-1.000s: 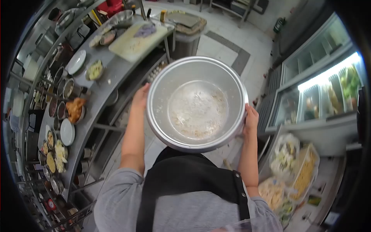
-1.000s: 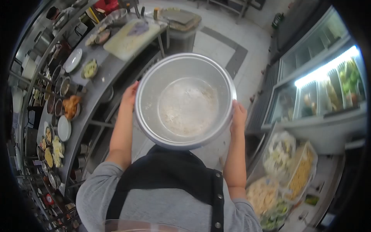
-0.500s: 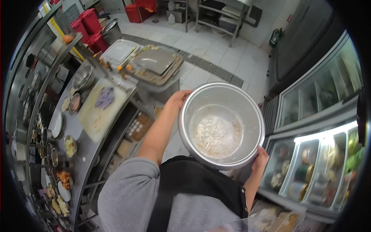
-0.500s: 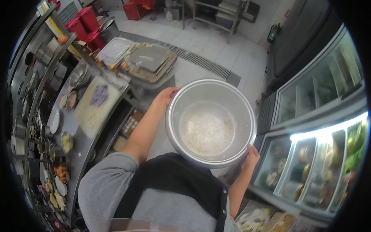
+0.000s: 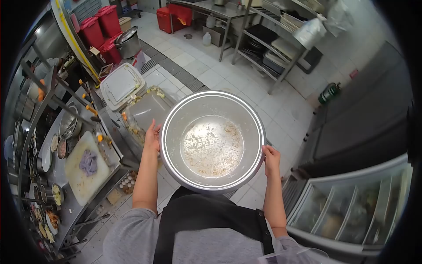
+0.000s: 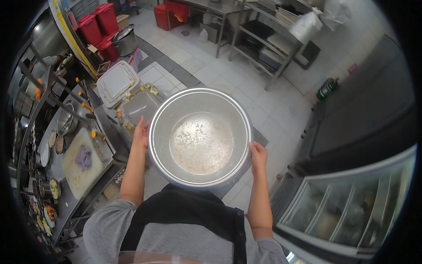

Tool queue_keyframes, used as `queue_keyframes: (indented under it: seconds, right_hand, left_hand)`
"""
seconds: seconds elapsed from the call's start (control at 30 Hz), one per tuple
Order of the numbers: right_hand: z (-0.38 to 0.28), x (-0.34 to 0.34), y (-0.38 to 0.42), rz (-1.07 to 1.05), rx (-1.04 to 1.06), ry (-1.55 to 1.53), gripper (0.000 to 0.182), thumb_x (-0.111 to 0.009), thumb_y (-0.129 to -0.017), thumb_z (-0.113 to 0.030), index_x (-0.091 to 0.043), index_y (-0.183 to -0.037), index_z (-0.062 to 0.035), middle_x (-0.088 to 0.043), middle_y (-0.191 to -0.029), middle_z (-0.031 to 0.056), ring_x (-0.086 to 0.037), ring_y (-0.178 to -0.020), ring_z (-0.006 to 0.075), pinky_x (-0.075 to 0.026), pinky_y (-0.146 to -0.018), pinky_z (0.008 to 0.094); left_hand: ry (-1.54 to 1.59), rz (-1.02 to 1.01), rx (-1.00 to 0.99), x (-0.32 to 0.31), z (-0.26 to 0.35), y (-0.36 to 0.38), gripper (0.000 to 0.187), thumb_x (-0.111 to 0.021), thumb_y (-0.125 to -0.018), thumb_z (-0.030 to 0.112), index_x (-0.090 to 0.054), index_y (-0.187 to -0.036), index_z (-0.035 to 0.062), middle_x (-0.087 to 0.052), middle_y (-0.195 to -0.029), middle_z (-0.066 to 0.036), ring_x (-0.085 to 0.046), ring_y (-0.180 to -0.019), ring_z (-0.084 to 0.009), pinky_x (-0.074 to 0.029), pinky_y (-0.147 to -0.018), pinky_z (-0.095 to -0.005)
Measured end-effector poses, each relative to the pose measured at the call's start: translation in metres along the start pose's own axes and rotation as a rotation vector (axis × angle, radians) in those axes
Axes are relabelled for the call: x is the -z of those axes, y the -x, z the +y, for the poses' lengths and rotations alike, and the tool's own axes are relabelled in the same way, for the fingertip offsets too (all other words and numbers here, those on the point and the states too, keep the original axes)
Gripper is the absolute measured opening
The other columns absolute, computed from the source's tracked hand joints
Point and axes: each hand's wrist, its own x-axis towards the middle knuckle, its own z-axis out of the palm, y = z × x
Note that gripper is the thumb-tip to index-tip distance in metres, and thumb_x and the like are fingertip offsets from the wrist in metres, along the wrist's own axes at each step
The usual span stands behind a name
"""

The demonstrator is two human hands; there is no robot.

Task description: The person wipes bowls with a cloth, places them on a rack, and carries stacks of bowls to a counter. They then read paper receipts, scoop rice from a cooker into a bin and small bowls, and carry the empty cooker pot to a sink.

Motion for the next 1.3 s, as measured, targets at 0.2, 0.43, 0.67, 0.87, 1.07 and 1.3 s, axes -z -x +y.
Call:
queue_keyframes:
  seconds: [0.2, 0.43, 0.67, 0.87, 1.07, 1.3]
  right_hand:
    - [-0.061, -0.072, -0.201, 0.010, 0.017, -0.048, 0.027, -0.068, -0.089, -0.012, -0.066, -0.108, 0.0078, -0.069, -0.097, 0.0089, -0.062, -0.088, 0.0139, -0.047, -0.081, 0.0265]
    - [-0.116, -0.090, -0.386, 0.077, -0.051, -0.085, 0.031, -0.070, -0.089, -0.016, -0.063, -0.113, 0.0035, -0.067, -0.095, 0.0055, -0.062, -0.083, 0.0136, -0.048, -0.074, 0.0279]
    - [-0.214, -0.178, -0.609, -0.059, 0.014, 0.057, 0.037, -0.071, -0.088, -0.013, -0.059, -0.117, 0.0063, -0.066, -0.091, 0.0045, -0.060, -0.081, 0.0098, -0.045, -0.071, 0.0239]
    - [-0.279, -0.310, -0.777, -0.257, 0.055, 0.101, 0.029, -0.071, -0.088, -0.014, -0.060, -0.109, 0.0032, -0.064, -0.081, 0.0017, -0.058, -0.074, 0.0084, -0.043, -0.066, 0.0212]
    - [-0.293, -0.498, -0.934, -0.452, -0.015, 0.252, 0.018, -0.074, -0.087, -0.014, -0.061, -0.092, -0.0024, -0.062, -0.078, -0.0014, -0.053, -0.069, 0.0052, -0.038, -0.061, 0.0206]
    - [-0.374, -0.642, -1.080, -0.334, 0.083, 0.315, 0.020, -0.073, -0.088, -0.019, -0.062, -0.079, -0.0045, -0.055, -0.070, -0.0043, -0.045, -0.064, 0.0051, -0.035, -0.058, 0.0230]
  left_hand:
    - [0.059, -0.002, -0.076, -0.088, 0.043, -0.156, 0.061, -0.058, -0.095, 0.046, -0.058, -0.122, -0.0089, -0.068, -0.109, -0.021, -0.068, -0.101, -0.0310, -0.057, -0.088, -0.0420]
    - [-0.014, 0.028, -0.067, -0.238, 0.101, -0.320, 0.056, -0.057, -0.097, 0.040, -0.053, -0.127, -0.0071, -0.064, -0.117, -0.022, -0.066, -0.100, -0.0315, -0.055, -0.087, -0.0422]
    - [0.124, 0.129, -0.154, -0.333, 0.153, -0.455, 0.056, -0.056, -0.097, 0.039, -0.053, -0.131, -0.0057, -0.066, -0.116, -0.023, -0.065, -0.105, -0.0348, -0.053, -0.094, -0.0452]
    - [0.309, 0.161, -0.278, -0.316, 0.218, -0.541, 0.053, -0.056, -0.097, 0.041, -0.060, -0.122, -0.0047, -0.067, -0.114, -0.023, -0.066, -0.104, -0.0347, -0.053, -0.094, -0.0465]
    - [0.406, 0.187, -0.444, -0.329, 0.341, -0.640, 0.054, -0.057, -0.096, 0.044, -0.063, -0.117, -0.0055, -0.067, -0.112, -0.023, -0.067, -0.102, -0.0340, -0.055, -0.091, -0.0450]
    - [0.346, 0.176, -0.399, -0.405, 0.513, -0.824, 0.048, -0.060, -0.095, 0.041, -0.065, -0.112, -0.0046, -0.070, -0.107, -0.021, -0.069, -0.097, -0.0314, -0.056, -0.089, -0.0432]
